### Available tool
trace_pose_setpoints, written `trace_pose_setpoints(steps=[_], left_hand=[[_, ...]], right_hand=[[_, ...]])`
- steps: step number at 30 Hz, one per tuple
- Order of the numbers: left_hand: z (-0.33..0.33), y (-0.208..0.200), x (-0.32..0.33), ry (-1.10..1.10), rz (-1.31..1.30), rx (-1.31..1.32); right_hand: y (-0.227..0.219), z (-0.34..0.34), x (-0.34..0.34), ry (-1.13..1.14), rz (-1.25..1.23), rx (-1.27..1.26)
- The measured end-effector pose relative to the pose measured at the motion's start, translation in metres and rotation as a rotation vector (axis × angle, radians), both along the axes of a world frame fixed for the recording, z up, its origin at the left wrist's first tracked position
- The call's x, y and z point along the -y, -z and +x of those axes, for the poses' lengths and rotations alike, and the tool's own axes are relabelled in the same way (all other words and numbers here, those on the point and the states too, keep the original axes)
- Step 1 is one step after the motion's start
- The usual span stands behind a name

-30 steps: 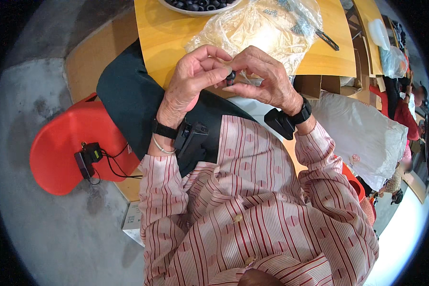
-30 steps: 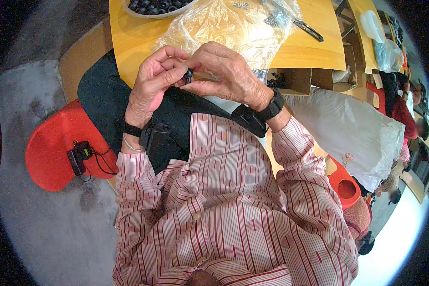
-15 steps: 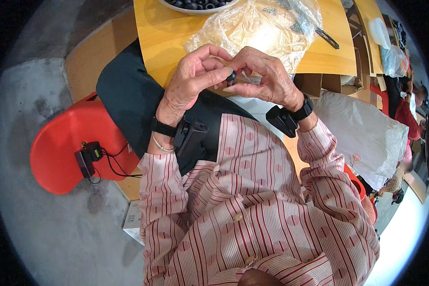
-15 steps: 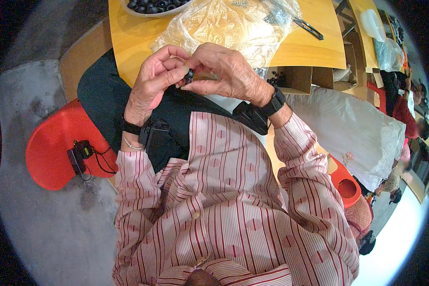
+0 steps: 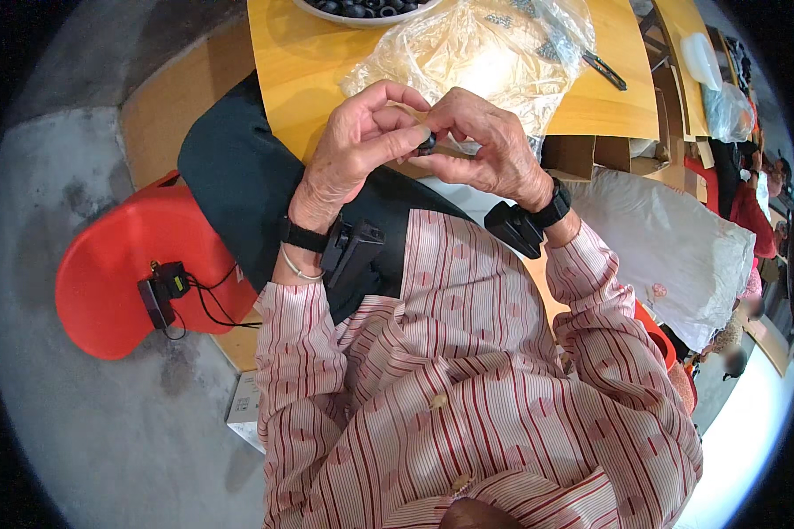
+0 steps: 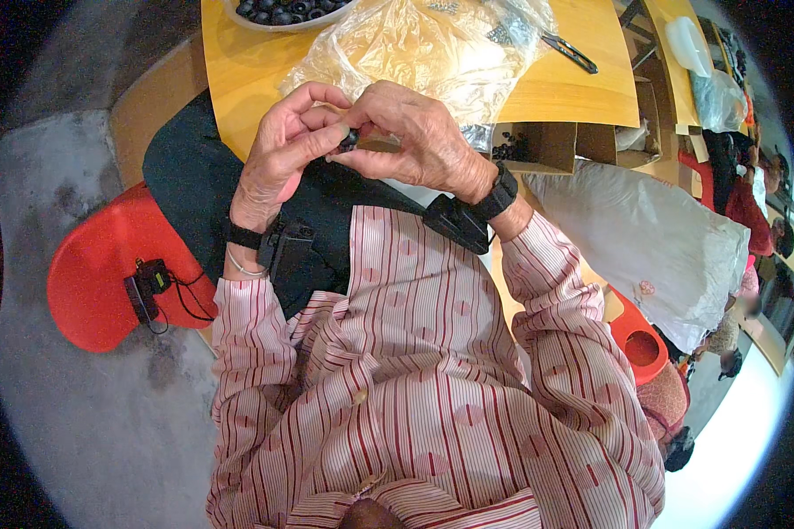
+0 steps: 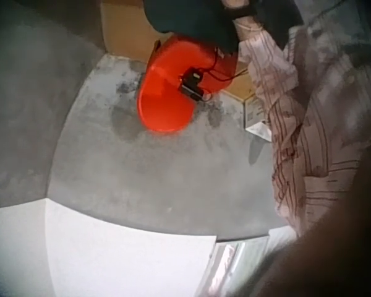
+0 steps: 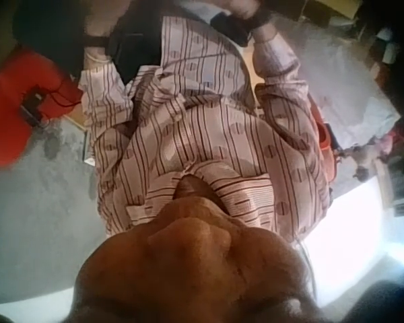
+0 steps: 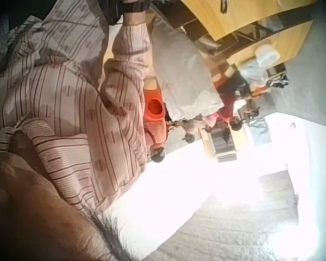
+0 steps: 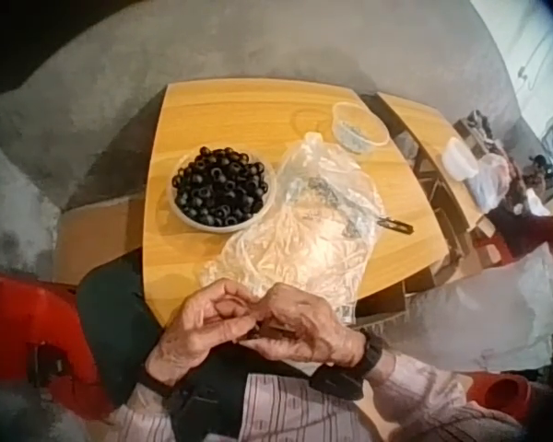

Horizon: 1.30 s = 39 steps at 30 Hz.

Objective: The person assembles small black plastic rings and plastic pins by hand, taking the components from storage bins and plastic bags.

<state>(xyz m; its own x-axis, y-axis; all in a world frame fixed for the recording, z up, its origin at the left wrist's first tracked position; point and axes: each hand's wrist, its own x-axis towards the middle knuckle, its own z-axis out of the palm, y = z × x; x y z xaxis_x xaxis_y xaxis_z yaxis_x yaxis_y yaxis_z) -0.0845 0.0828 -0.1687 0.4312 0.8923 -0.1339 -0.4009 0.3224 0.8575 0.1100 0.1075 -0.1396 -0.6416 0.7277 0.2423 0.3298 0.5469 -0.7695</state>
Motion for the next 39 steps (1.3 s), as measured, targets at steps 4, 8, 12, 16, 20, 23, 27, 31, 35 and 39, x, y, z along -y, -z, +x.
trace_pose_setpoints(steps=[4, 8, 12, 16, 20, 23, 27, 31, 35, 39], left_hand=[[0.000, 0.002, -0.002, 0.027, -0.033, 0.020], [0.001, 0.002, -0.003, 0.042, -0.055, 0.027], [0.003, 0.008, -0.006, -0.001, -0.058, 0.040], [0.002, 0.008, -0.009, -0.006, -0.047, 0.034], [0.001, 0.005, -0.009, 0.003, -0.072, 0.042], [0.003, 0.001, -0.006, -0.010, -0.094, 0.068], [0.011, -0.012, 0.003, -0.074, 0.014, 0.090], [0.017, -0.023, 0.015, -0.221, 0.442, -0.284], [0.029, -0.039, 0.030, -0.435, 0.758, -0.584], [0.032, -0.052, 0.051, -0.505, 0.822, -0.630]], right_hand=[[0.003, 0.003, 0.002, 0.028, -0.033, 0.032], [0.009, 0.005, -0.001, 0.007, -0.011, 0.054], [0.011, 0.004, -0.006, -0.032, 0.094, 0.035], [0.016, 0.003, -0.009, -0.043, 0.113, 0.043], [0.015, 0.001, -0.010, -0.045, 0.136, 0.039], [0.007, 0.003, -0.003, 0.046, -0.060, 0.060], [0.004, 0.009, 0.007, 0.174, -0.532, -0.152], [-0.009, 0.010, 0.019, 0.166, -0.718, -0.352], [-0.021, 0.014, 0.031, 0.101, -0.802, -0.409], [-0.031, 0.016, 0.049, 0.060, -0.890, -0.463]])
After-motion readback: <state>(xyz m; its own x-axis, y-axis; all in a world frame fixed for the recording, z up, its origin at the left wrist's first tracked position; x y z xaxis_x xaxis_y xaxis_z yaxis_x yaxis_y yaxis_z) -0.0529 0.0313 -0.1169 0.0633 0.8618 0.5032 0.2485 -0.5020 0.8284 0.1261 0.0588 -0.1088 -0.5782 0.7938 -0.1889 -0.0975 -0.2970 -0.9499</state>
